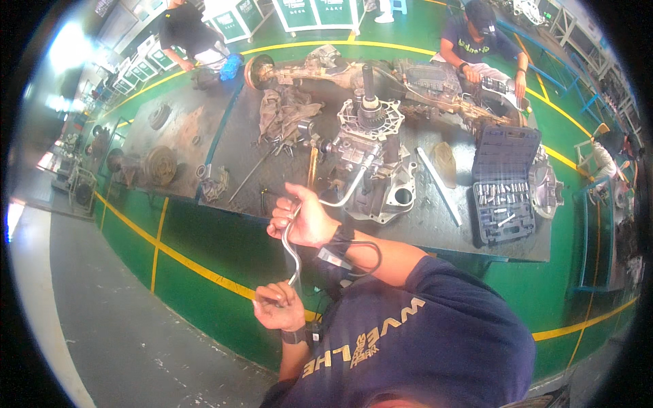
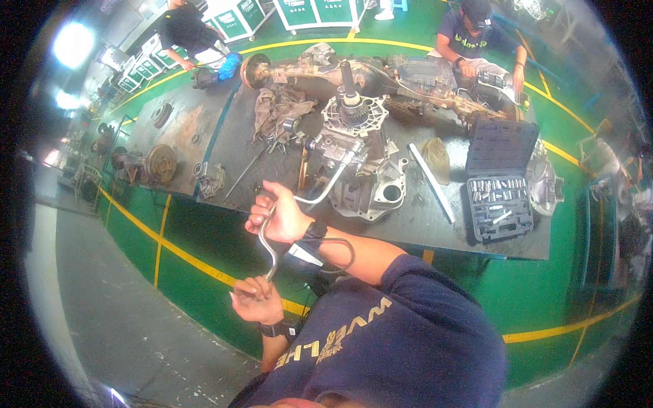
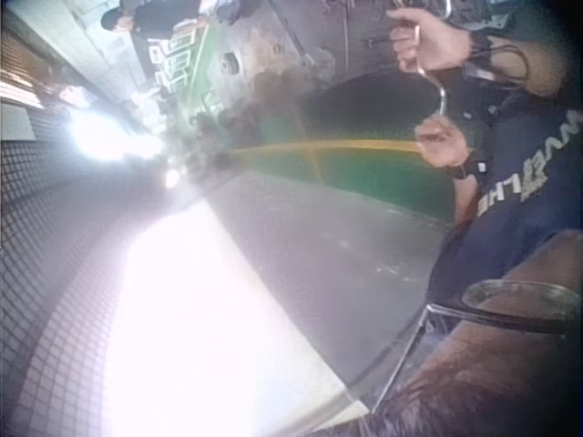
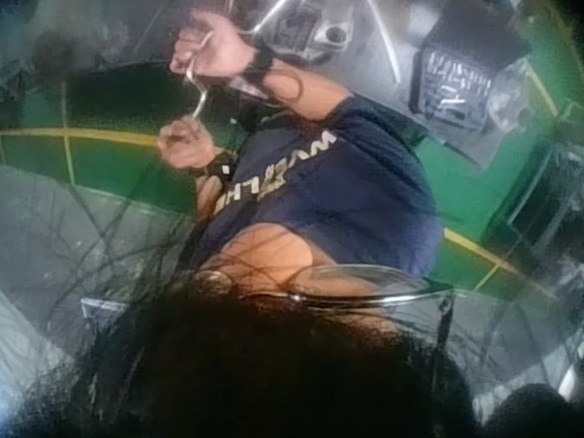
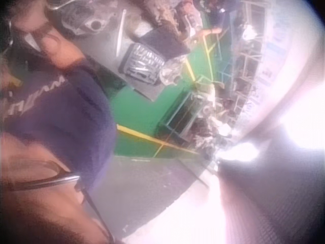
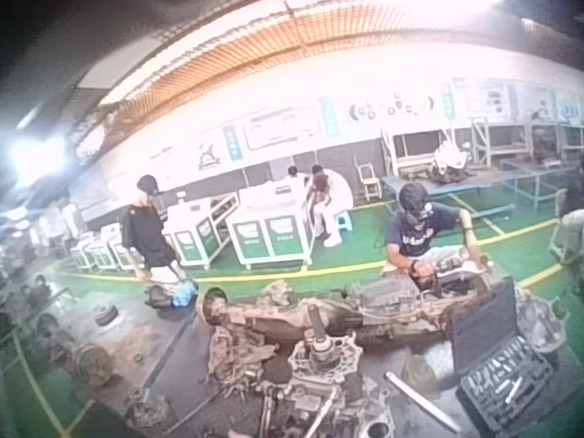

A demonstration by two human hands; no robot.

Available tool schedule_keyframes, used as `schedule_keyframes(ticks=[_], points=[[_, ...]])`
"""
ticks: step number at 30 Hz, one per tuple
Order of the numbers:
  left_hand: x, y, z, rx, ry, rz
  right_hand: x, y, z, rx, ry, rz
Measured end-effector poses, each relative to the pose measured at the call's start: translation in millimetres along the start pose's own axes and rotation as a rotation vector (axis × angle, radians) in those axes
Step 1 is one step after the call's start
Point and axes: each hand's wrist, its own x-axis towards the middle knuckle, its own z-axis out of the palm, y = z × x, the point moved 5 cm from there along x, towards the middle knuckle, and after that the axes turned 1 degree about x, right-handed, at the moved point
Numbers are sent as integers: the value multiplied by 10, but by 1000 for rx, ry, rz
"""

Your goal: The person places a metal cover onto a gearbox housing with their hands. They use a socket wrench to tighten a bolt on the side of the housing and then tap the components with a hammer.

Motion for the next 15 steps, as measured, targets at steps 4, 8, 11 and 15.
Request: schedule_keyframes(ticks=[4, 8, 11, 15], points=[[126, 78, 9, 0, 63, 161, -896, 17, 245, -55, -179, 100], [188, -9, 171, 14, 21, 182, -1049, 35, -760, -34, 173, -102], [36, -36, 249, 63, -99, 250, -317, -10, -840, -112, 239, -60], [-83, -71, 192, 156, 87, 218, -238, 16, 169, -19, 6, 26]])
